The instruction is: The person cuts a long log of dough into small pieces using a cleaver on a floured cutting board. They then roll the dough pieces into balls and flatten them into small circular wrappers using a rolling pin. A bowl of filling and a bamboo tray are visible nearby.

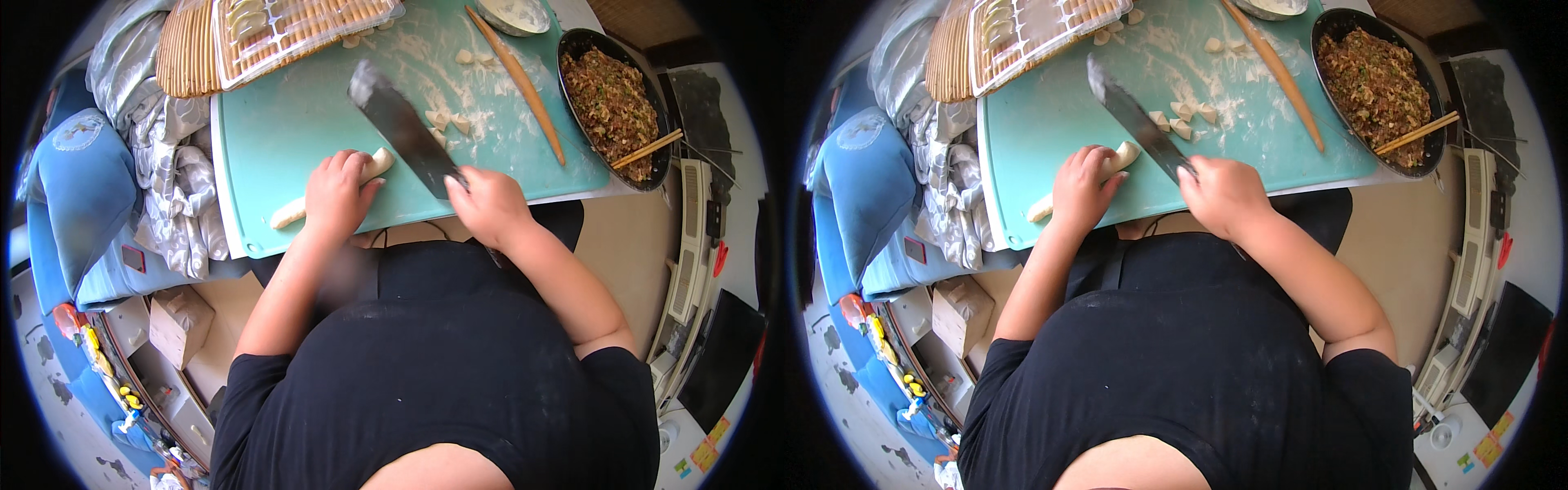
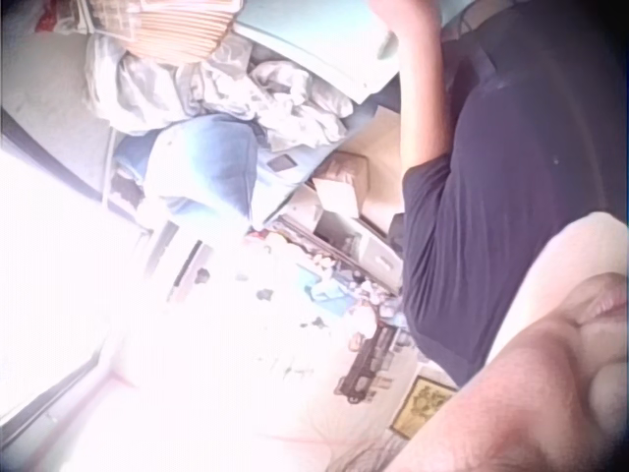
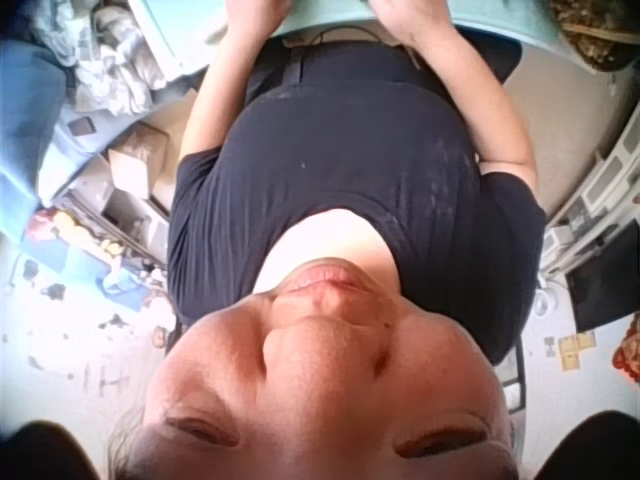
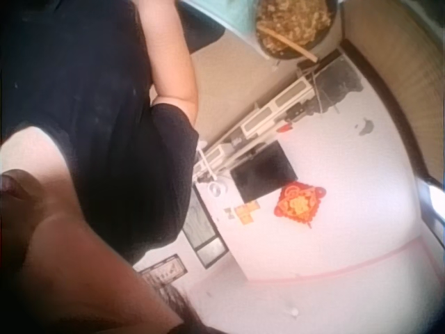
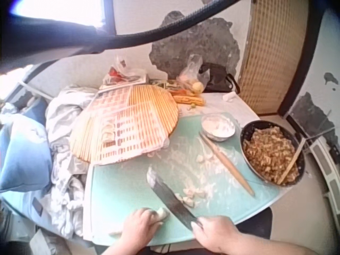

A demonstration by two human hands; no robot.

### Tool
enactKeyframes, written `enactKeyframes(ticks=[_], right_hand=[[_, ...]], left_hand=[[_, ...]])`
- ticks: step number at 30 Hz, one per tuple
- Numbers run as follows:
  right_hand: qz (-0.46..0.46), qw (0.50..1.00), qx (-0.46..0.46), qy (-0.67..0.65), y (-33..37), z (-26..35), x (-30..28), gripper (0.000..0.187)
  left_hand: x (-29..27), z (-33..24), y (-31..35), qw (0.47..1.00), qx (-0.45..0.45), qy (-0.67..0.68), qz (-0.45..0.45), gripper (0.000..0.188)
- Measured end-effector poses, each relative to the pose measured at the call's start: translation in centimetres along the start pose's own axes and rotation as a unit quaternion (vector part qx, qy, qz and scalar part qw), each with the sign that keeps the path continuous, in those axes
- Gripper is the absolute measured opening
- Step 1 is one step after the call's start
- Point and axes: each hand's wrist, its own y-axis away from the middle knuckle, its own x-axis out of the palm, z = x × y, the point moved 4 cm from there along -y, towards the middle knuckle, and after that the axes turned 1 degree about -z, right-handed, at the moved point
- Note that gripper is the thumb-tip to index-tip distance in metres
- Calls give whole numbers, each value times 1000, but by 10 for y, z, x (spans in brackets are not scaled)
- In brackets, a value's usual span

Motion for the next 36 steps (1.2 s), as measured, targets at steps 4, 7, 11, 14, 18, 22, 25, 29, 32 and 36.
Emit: enactKeyframes(ticks=[4, 7, 11, 14, 18, 22, 25, 29, 32, 36], right_hand=[[-95, 973, 22, -210, 27, -23, -32, 23], [-127, 949, 50, -285, 39, -45, -49, 23], [-138, 936, 76, -315, 56, -67, -60, 24], [-148, 932, 83, -320, 70, -87, -64, 24], [-175, 929, 81, -317, 88, -114, -70, 23], [-197, 918, 86, -333, 100, -132, -83, 22], [-227, 915, 75, -326, 105, -144, -91, 21], [-240, 915, 68, -317, 110, -156, -98, 19], [-243, 927, 51, -280, 110, -160, -103, 19], [-228, 939, 18, -258, 110, -167, -108, 15]], left_hand=[[5, -3, -11, 999, -50, 17, 10, 44], [5, -17, -40, 998, -60, -28, 19, 46], [27, -22, -82, 984, -88, -53, 144, 51], [37, -6, -123, 991, -120, 57, 27, 49], [43, -7, -144, 981, -152, 104, -53, 40], [64, -46, -153, 989, -83, 123, 1, 29], [77, -90, -197, 997, 23, 70, 17, 28], [102, -126, -287, 992, 103, -45, 58, 27], [123, -118, -341, 972, 76, -201, 93, 32], [147, -91, -382, 908, 82, -317, 263, 34]])
